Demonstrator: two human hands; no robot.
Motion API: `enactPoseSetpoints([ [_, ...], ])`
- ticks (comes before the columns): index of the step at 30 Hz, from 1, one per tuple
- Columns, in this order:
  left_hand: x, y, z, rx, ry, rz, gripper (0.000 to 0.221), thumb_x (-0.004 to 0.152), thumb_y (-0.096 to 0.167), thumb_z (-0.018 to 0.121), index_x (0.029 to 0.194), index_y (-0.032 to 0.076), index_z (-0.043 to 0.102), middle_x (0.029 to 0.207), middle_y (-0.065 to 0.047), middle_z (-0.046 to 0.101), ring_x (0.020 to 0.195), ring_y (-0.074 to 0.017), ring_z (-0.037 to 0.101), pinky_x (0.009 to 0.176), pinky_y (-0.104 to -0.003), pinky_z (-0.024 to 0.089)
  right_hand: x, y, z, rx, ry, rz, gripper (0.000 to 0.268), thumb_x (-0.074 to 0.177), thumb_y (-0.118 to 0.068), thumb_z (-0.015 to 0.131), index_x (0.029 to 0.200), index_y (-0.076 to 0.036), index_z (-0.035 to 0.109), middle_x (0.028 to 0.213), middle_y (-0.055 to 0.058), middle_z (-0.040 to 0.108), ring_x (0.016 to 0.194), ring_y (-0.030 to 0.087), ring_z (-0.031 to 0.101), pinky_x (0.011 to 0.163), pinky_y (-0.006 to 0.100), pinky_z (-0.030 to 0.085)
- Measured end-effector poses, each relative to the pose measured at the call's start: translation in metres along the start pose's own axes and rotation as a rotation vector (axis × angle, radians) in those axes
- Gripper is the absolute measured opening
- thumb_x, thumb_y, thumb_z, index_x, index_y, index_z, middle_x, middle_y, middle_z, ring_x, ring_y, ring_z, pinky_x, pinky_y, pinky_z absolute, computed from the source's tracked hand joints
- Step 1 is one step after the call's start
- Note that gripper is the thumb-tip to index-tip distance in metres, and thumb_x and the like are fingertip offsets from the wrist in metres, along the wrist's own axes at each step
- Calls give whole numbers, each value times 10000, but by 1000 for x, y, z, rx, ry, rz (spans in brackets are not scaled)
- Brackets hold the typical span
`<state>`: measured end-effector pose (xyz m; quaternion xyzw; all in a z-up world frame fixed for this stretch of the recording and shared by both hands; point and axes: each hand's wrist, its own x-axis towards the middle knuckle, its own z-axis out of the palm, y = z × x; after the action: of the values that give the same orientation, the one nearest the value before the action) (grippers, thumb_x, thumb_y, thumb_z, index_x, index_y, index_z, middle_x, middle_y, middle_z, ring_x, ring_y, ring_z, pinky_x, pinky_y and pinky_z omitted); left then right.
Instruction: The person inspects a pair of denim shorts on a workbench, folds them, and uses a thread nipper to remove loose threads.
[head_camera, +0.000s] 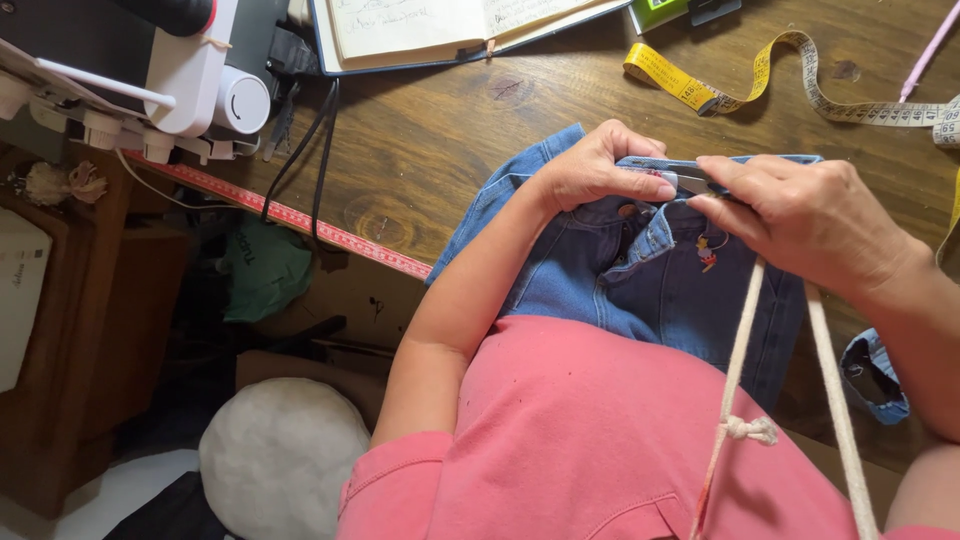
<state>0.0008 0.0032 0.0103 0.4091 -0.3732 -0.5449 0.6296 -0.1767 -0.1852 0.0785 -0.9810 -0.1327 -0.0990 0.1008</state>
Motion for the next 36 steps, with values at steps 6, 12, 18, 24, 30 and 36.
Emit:
enactPoseSetpoints([
  [6,1,-9,-3,42,6,32,230,857,238,820,790,31,747,734,-5,518,604,-85,509,542,-214,450,2,-2,-2,209,-28,79,405,984,-239,745,1283,33,718,1163,168,775,1036,298,750,883,382,577],
  [12,4,-17,-7,68,7,52,196,850,238,834,854,48,787,745,-3,556,643,-73,506,573,-210,439,-6,-2,3,386,-14,156,405,953,-184,778,1276,52,720,1056,153,760,914,251,723,863,346,545],
  [18,3,-10,-5,124,8,51,197,874,244,806,795,68,768,689,14,528,659,-61,463,611,-206,380,-19,-13,19,114,95,122,393,1029,-224,778,1303,52,726,1060,157,762,855,263,712,748,363,537],
  [24,2,-15,0,37,58,39,173,858,216,824,834,56,765,755,14,518,627,-65,500,520,-190,437,-17,-43,31,208,187,386,405,1032,-215,801,1344,28,710,1227,166,763,788,260,691,780,391,546],
  [30,0,-11,5,92,141,55,149,872,209,806,909,67,788,733,31,495,623,-67,492,518,-214,418,-7,-72,38,421,184,914,441,980,-343,825,1162,-39,563,911,109,732,780,291,721,707,438,518],
  [36,6,-44,-5,65,105,212,93,860,137,842,906,72,795,703,43,544,729,-12,481,651,-194,399,-6,-90,58,583,464,993,343,1017,-166,859,1175,9,611,737,136,679,629,239,663,635,355,529],
])
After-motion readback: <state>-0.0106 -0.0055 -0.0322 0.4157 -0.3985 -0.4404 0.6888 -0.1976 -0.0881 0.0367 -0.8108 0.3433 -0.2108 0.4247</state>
